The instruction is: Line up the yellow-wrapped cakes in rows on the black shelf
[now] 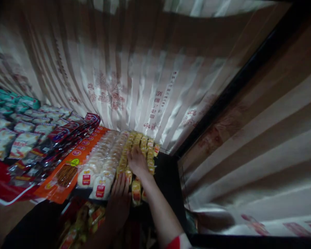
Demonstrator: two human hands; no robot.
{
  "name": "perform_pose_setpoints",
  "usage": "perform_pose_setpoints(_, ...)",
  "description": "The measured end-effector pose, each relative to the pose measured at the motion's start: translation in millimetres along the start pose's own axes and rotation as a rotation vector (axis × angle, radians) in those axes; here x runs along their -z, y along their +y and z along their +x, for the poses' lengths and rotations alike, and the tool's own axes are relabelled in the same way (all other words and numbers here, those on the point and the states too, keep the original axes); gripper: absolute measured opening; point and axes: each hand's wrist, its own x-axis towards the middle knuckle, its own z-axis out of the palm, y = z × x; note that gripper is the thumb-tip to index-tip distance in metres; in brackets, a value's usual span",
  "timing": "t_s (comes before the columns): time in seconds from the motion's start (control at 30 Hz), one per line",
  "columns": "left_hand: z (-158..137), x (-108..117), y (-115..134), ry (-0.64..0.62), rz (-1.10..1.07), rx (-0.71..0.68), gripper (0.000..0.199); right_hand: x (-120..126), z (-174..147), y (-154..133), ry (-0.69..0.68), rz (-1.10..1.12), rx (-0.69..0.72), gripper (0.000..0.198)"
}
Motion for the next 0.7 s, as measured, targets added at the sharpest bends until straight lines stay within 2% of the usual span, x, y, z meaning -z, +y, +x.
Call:
perform_pose_setpoints(0.17,1,0,1,0.023,0.023,0.004,0.048,-7,17,-14,0.125,0.255,-0.178,0.044)
perform_pose_setpoints(0.3,1,-1,1,0.019,0.01,0.009,0.05,-17,23,-21,0.131,0.339,-0.288,0.045)
perform_pose_setpoints(0.5,-1,-7,-1,0.007,0.0,-0.001,0.053,-20,22,-24,0.216,0.264,-0.318,0.047)
perform_pose_setpoints(0.63,-1,-7,-1,0.021,-0.011,0.012,0.052,-29,19,-17,0.26,0.374,-0.336,0.053)
perform_pose_setpoints(0.7,-1,-7,-1,0.015,-0.019,0.01,0.052,-37,16,-11,0.265,0.346,-0.314,0.055)
